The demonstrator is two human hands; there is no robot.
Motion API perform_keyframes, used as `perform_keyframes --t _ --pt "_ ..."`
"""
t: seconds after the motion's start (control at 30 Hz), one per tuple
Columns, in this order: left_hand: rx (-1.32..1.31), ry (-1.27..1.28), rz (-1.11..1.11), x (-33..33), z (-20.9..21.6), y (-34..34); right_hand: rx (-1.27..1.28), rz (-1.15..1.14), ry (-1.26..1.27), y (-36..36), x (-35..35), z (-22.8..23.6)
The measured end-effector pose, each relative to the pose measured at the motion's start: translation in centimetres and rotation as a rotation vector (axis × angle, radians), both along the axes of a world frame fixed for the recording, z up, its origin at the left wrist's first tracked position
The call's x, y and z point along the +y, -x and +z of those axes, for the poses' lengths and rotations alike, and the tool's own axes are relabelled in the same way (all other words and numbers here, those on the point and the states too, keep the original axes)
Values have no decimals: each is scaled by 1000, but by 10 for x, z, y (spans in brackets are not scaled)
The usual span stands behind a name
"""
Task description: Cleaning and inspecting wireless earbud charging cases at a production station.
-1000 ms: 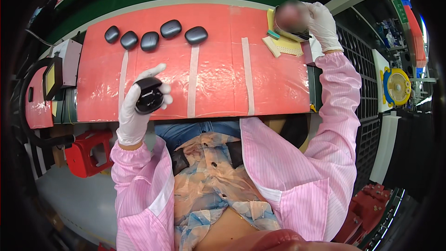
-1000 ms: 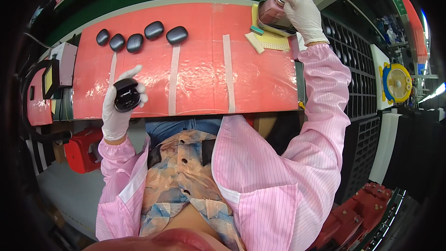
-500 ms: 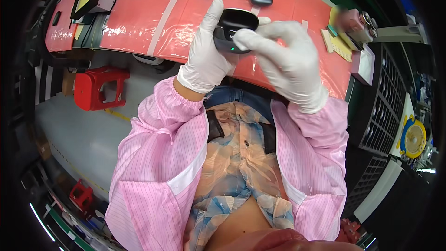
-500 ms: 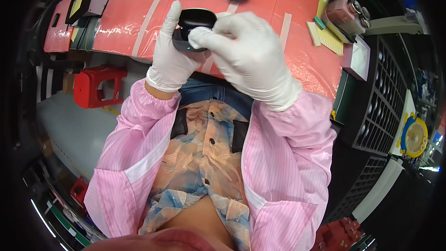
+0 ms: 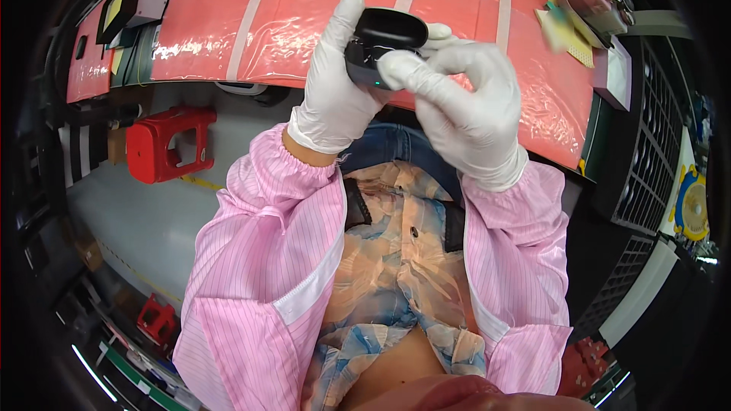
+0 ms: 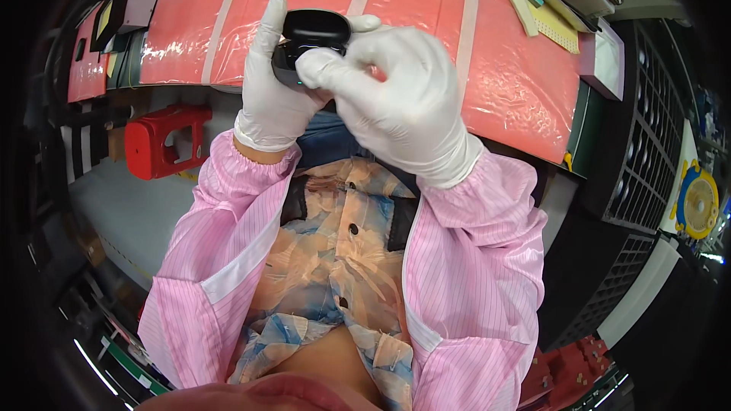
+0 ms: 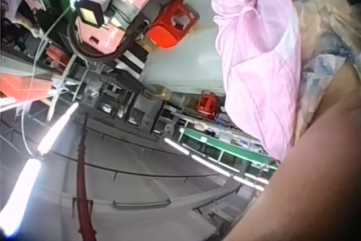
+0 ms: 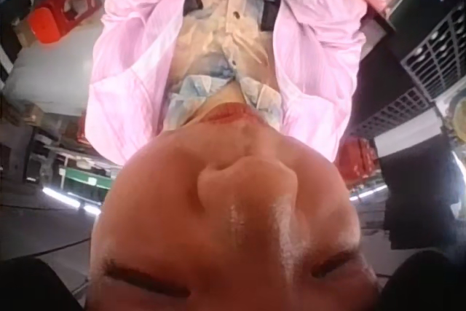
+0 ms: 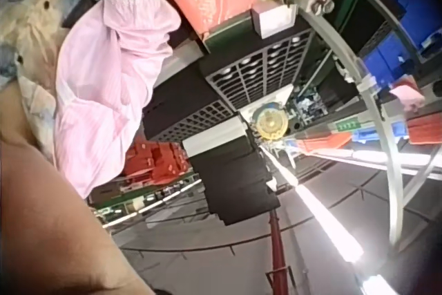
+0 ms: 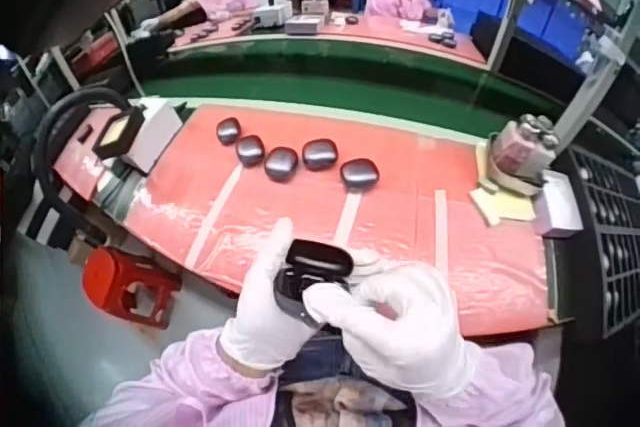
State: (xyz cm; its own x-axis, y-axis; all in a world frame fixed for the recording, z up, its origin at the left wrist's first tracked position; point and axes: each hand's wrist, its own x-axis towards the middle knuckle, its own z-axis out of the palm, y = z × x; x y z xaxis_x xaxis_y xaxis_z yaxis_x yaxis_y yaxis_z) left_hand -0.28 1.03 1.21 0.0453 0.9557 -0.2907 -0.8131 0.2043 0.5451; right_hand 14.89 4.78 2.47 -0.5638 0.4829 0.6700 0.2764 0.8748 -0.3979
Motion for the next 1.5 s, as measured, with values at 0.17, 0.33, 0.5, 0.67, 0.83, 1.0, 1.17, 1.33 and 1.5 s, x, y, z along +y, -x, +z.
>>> perform_keyframes --t 0.17,0.33,0.5,0.67,0.83,1.0,1.17,1.33,1.5 --pt "-260 -44 -128 4 -16 7 -44 -104 28 -17 7 -8" --pt "-480 -130 -247 5 -13 5 209 8 363 -17 12 -3" --pt "-398 32 -138 3 -20 10 -129 -198 9 -9 7 -4" --pt "-270 106 -95 4 -6 1 42 -166 115 -20 17 -2" --pt "425 -355 44 5 -16 -1 53 -6 225 -22 12 -5" --pt "1132 -532 147 -3 -22 9 95 72 921 -3 3 3" --pt "842 -338 179 -2 -20 5 549 -84 1110 -7 3 -10" --pt "763 -368 66 -4 -17 8 -16 -169 259 -6 6 -26" --pt "666 -331 170 -1 -29 1 154 -140 289 -1 4 -15"
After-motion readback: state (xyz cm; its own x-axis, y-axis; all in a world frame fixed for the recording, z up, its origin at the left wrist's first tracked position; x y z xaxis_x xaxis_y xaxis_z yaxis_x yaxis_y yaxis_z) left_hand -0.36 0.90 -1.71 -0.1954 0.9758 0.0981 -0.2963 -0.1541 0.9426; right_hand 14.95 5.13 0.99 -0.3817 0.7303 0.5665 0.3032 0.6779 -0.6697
